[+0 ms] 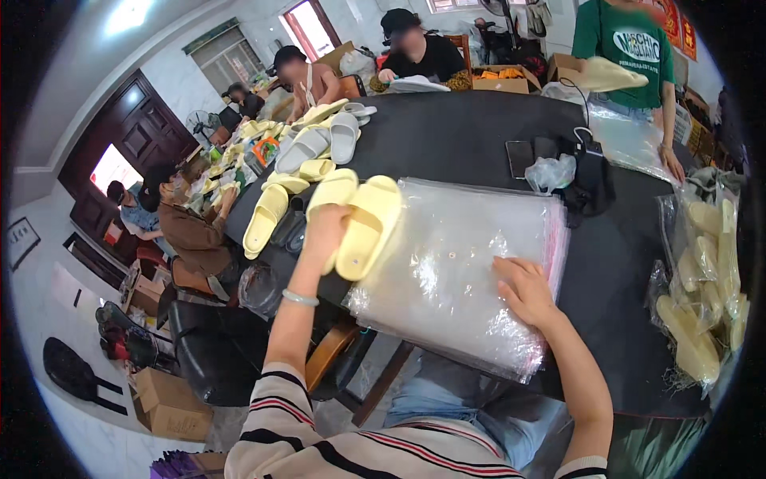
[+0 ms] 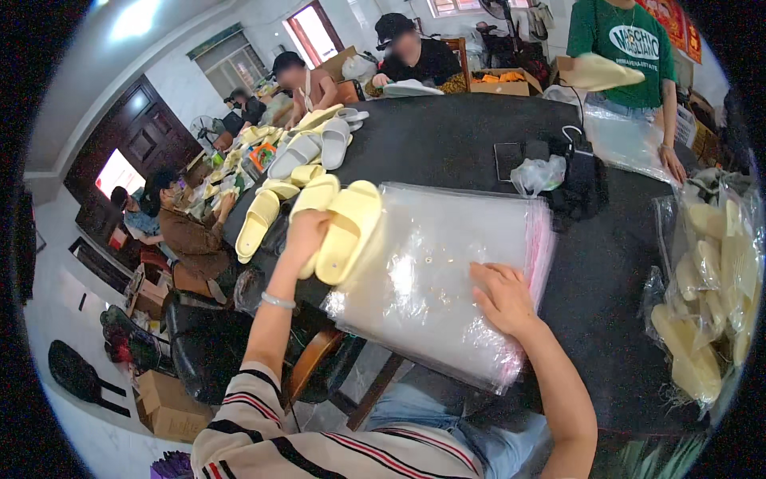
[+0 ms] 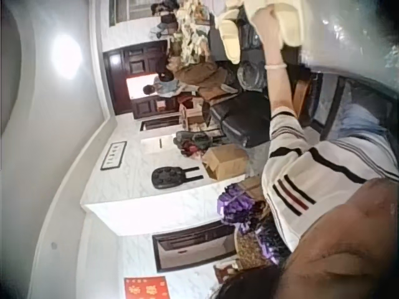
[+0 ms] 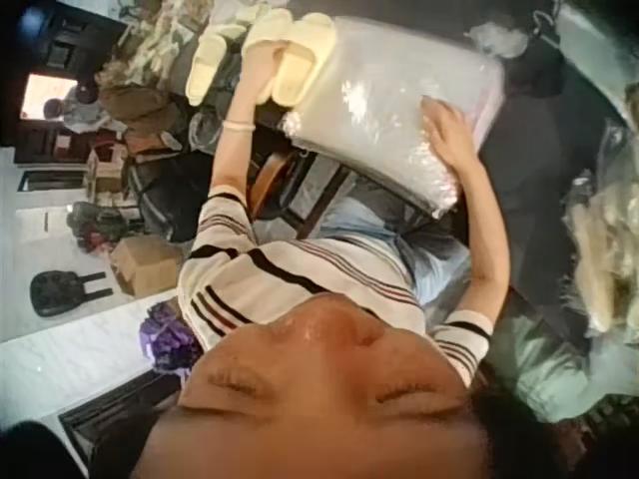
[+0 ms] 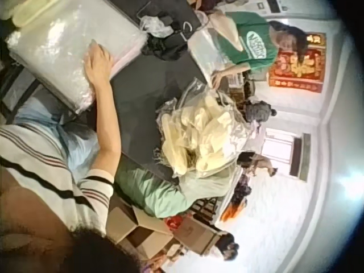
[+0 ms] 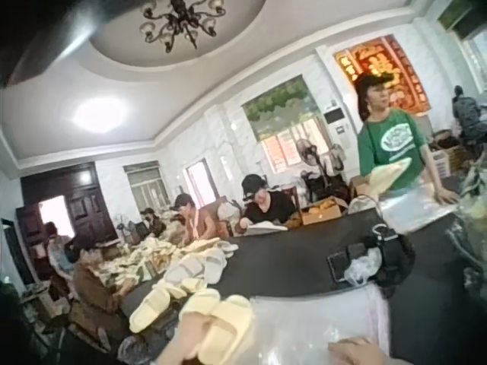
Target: The person repeatedly picks up pairs of yellow and black plastic slippers, places them into clear plastic bags, and sets the packaged pairs aside on the table. The process is repeated continuously with multiple pairs of slippers.
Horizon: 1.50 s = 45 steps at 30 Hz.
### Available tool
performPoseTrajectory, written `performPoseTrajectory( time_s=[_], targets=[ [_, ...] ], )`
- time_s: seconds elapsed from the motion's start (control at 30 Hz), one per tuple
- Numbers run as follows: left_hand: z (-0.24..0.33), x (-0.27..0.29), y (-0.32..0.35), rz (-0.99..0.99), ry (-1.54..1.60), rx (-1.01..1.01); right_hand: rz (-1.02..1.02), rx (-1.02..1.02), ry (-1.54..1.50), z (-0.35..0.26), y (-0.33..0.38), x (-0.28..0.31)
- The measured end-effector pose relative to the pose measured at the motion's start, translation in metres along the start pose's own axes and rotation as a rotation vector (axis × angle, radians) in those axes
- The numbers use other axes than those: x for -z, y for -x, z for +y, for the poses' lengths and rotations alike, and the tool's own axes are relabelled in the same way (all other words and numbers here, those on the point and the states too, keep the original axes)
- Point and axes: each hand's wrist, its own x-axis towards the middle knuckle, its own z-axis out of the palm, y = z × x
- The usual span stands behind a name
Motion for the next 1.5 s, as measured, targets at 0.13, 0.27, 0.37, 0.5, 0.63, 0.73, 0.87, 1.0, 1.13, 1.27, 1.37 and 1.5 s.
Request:
performPoseTrajectory(
  time_s=[0.13,0.27,0.37,0.5,0.63,0.73,0.87,1.0,1.13,1.27,1.37,1.5],
  targets=[
    [-0.052,-0.019,0.012,-0.037,-0.011,0.153,-0.011,-0.021,-0.005,0.000,0.000,0.003],
    [-0.042,-0.044,0.039,-0.025,0.021,0.308,-0.023,-0.039,-0.004,0.001,-0.001,0.002],
    [-0.023,-0.077,0.064,-0.114,-0.073,0.358,-0.025,-0.022,0.007,0.004,-0.001,0.000],
    [-0.004,-0.073,0.068,-0.156,-0.193,0.373,-0.023,-0.021,0.005,0.005,-0.002,0.000],
    [-0.028,-0.066,0.067,-0.212,-0.213,0.483,-0.027,-0.011,-0.015,0.001,-0.005,0.002],
    [-0.058,-0.066,0.073,-0.190,-0.217,0.497,-0.026,-0.015,-0.020,0.000,-0.006,0.001],
    [-0.082,-0.073,0.070,-0.182,-0.223,0.488,-0.023,-0.041,-0.005,0.001,-0.006,-0.001],
    [-0.105,-0.074,0.063,-0.219,-0.244,0.502,-0.021,-0.050,0.006,0.000,-0.006,-0.001],
    [-0.130,-0.070,0.055,-0.297,-0.274,0.546,-0.026,-0.018,0.019,0.001,-0.008,-0.002],
    [-0.152,-0.068,0.045,-0.365,-0.266,0.619,-0.029,-0.027,0.011,0.000,-0.007,-0.002],
    [-0.173,-0.075,0.042,-0.341,-0.234,0.662,-0.033,-0.039,0.005,-0.001,-0.007,-0.003],
    [-0.187,-0.079,0.033,-0.373,-0.228,0.744,-0.043,-0.038,0.039,0.002,-0.007,-0.002]
  ],
)
